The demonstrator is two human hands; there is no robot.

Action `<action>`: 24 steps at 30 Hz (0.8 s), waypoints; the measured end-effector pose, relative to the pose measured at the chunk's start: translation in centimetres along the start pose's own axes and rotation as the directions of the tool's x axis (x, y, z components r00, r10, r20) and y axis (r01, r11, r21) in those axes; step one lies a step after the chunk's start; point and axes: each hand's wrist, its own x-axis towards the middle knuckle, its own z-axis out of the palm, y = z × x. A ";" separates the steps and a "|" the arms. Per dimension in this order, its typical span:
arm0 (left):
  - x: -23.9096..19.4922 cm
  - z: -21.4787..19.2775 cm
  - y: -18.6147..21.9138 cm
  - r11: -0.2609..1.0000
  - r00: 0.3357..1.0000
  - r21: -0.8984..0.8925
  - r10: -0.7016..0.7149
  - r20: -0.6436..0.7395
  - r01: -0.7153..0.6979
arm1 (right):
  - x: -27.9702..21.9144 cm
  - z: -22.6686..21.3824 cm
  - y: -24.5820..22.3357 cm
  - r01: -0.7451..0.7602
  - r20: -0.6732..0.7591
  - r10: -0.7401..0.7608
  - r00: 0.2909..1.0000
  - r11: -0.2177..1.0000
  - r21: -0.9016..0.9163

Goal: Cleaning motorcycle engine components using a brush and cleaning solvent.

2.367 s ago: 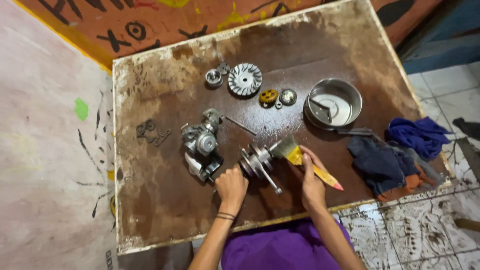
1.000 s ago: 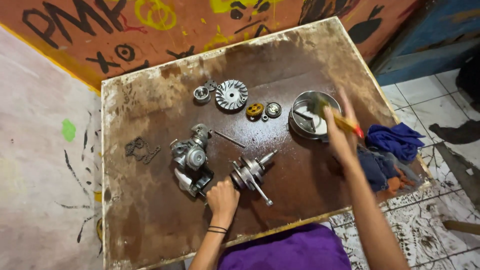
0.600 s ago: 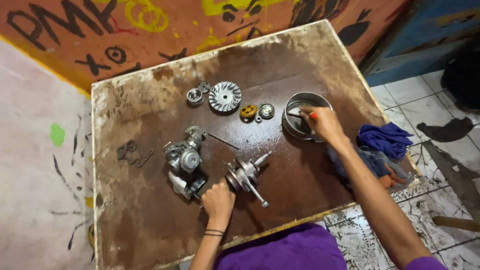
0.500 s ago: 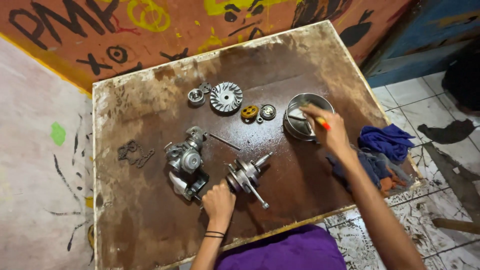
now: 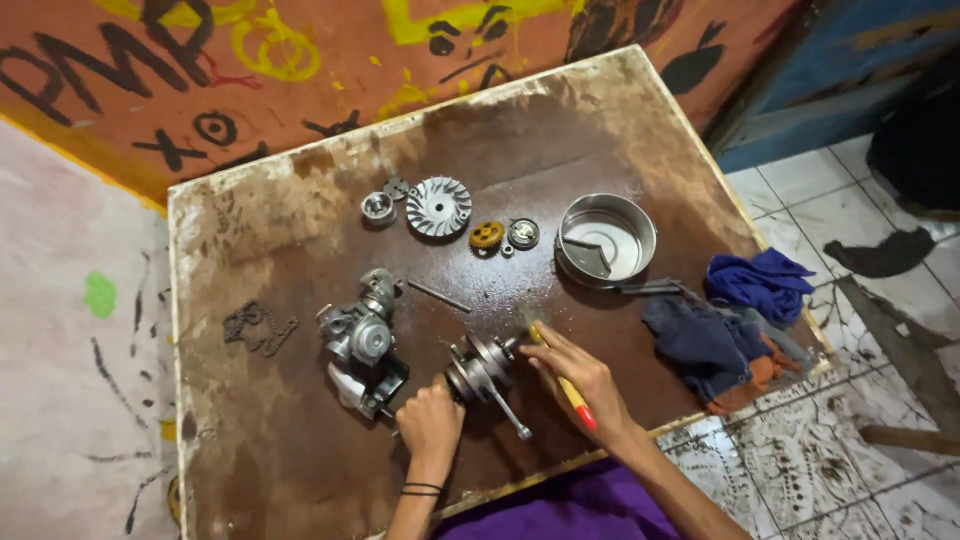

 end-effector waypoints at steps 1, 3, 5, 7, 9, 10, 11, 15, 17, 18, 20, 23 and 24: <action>0.0 0.6 -0.2 1.000 1.000 -0.003 0.006 0.007 -0.006 | 0.2 -0.7 -0.9 -0.009 -0.001 0.009 1.000 1.000 -0.004; -0.2 1.7 -0.6 0.997 1.000 0.079 -0.016 0.019 0.015 | 0.6 -2.2 -2.7 0.035 -0.027 -0.034 0.999 0.999 0.035; 0.0 1.6 -0.2 0.997 0.998 0.068 -0.037 0.044 0.034 | -1.6 -1.2 -0.6 -0.023 -0.006 0.023 1.000 0.998 0.064; 0.5 1.2 -0.4 0.994 0.995 0.069 -0.084 0.058 0.080 | -2.6 -0.1 0.6 -0.062 0.030 0.059 0.998 0.992 0.110; 0.1 0.9 -0.3 0.998 0.999 0.056 -0.042 0.017 0.041 | -3.8 0.2 0.7 -0.193 0.113 0.184 0.976 0.978 0.075; 0.4 0.9 -0.5 0.997 0.998 0.061 -0.056 0.019 0.055 | -3.0 0.1 0.2 -0.190 0.125 0.179 0.976 0.978 0.082; 0.7 0.9 -0.7 0.999 0.999 0.038 -0.035 0.023 0.035 | -2.2 0.0 -0.4 -0.094 0.032 0.091 0.995 0.989 0.111; 0.1 1.3 -0.4 0.999 0.999 0.011 -0.034 0.023 0.033 | -0.8 0.1 -1.0 -0.128 -0.018 0.135 0.991 0.971 0.202; 0.2 1.3 -0.4 1.000 0.999 0.002 -0.030 0.016 0.030 | -2.6 1.0 0.4 -0.160 0.009 0.160 0.987 0.976 0.146; 0.3 1.3 -0.3 1.000 1.000 -0.009 -0.020 0.010 0.020 | -3.4 1.3 1.1 -0.193 0.031 0.191 0.981 0.977 0.087; 0.4 0.4 -0.4 1.000 1.000 -0.025 -0.019 -0.002 0.018 | -2.3 0.5 -0.1 -0.149 -0.025 0.152 0.988 0.985 0.088; -0.6 1.1 -0.7 1.000 1.000 -0.015 0.001 0.009 -0.001 | -1.9 -0.7 -2.1 -0.092 -0.067 0.101 0.993 0.988 0.127; 0.4 1.6 -1.0 0.999 0.999 0.018 0.031 -0.010 -0.030 | -0.8 -1.0 -2.6 -0.043 -0.084 0.058 0.995 0.985 0.168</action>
